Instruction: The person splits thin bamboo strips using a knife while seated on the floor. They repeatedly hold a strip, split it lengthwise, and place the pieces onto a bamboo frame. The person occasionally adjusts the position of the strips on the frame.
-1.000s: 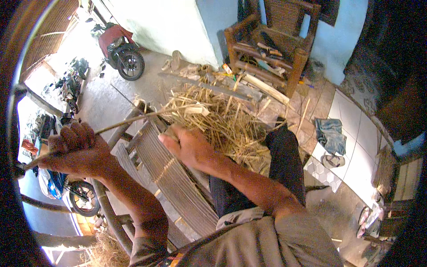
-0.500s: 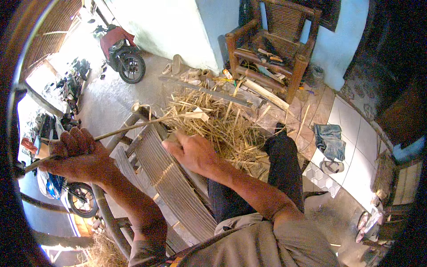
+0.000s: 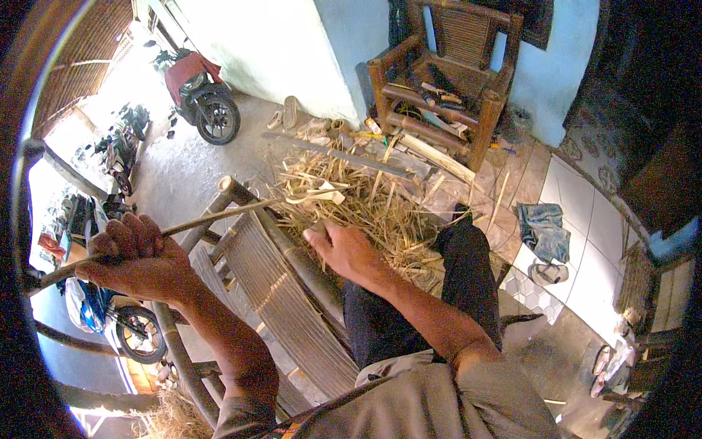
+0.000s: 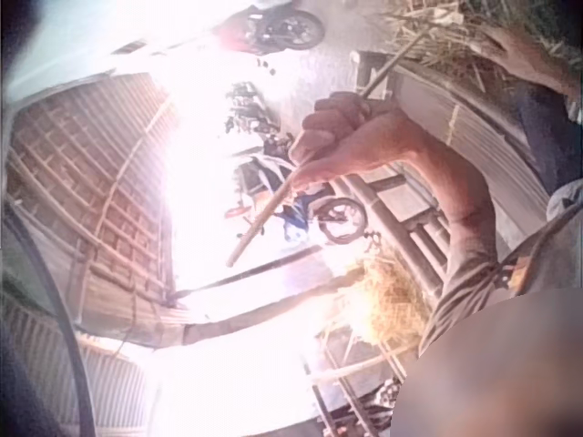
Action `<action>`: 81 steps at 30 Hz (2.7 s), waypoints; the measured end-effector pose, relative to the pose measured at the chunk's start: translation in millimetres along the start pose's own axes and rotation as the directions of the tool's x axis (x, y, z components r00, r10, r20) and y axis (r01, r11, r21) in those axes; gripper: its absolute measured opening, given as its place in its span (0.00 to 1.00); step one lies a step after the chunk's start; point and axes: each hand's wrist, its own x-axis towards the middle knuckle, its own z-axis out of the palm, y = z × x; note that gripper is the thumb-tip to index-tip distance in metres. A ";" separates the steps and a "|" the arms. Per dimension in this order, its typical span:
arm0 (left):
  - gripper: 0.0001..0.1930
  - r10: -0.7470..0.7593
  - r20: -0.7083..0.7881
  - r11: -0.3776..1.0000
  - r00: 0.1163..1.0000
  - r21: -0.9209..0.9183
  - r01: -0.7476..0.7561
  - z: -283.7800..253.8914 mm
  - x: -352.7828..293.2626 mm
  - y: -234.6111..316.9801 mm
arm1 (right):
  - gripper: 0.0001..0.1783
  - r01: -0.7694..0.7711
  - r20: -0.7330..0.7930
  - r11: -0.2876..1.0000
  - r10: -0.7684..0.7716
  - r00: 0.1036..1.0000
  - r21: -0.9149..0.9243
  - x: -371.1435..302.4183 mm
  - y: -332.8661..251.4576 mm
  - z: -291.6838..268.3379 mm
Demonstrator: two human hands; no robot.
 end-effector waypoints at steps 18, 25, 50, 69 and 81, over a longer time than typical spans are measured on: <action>0.29 0.147 -0.163 0.950 0.976 0.298 -0.094 18.9 -21.5 -16.5 | 0.17 0.222 0.001 0.931 -0.232 0.973 0.291 -18.3 -59.6 19.3; 0.30 0.171 -0.169 0.935 0.971 0.338 -0.106 8.2 -24.1 -10.1 | 0.20 0.077 -0.037 0.985 -0.072 0.997 0.152 -9.9 -58.1 14.5; 0.28 0.146 -0.172 0.942 0.974 0.325 -0.084 4.6 -20.5 -12.2 | 0.22 0.253 0.014 0.957 -0.258 0.966 0.138 -13.1 -28.3 19.0; 0.28 0.193 -0.212 0.934 0.958 0.340 -0.113 6.0 -16.1 -17.1 | 0.23 0.228 -0.032 0.963 -0.235 0.972 -0.142 -12.3 9.9 20.9; 0.27 0.169 -0.162 0.933 0.972 0.344 -0.105 -2.4 -14.7 -16.7 | 0.21 0.263 -0.072 0.961 -0.269 0.960 -0.088 -24.9 38.4 23.2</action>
